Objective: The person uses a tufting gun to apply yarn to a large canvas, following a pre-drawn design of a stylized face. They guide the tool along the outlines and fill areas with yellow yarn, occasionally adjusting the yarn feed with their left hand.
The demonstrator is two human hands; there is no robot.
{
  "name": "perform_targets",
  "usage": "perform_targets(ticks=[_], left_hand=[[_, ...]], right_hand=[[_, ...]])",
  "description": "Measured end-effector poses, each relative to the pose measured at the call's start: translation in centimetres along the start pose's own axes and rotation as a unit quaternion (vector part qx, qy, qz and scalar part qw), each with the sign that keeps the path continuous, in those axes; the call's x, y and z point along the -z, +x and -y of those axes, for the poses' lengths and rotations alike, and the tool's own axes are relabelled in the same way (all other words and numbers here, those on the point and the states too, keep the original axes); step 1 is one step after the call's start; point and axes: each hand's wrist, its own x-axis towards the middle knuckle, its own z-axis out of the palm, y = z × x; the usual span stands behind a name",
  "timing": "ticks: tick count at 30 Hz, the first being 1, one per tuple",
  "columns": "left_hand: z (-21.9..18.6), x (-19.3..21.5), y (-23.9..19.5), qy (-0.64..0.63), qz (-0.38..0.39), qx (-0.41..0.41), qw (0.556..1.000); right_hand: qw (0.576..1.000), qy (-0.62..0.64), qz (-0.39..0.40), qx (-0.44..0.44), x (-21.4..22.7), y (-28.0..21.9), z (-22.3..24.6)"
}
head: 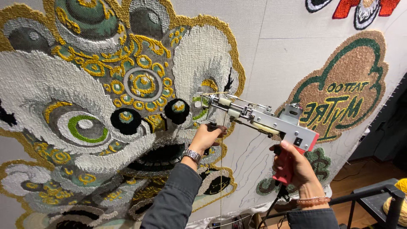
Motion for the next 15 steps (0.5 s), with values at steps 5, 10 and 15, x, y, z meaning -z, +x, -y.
perform_targets(ticks=[5, 10, 15], left_hand=[[0.1, -0.7, 0.5, 0.028, 0.004, -0.007, 1.000], [-0.9, -0.2, 1.5, 0.030, 0.041, -0.001, 0.999], [-2.8, 0.6, 2.2, 0.064, 0.052, 0.028, 0.996]], right_hand=[[0.999, -0.009, -0.036, 0.024, 0.4, -1.2, 0.0], [0.998, -0.009, -0.051, 0.034, -1.1, -1.9, 0.5], [0.994, -0.029, -0.088, 0.052, -3.5, -2.2, 1.0]])
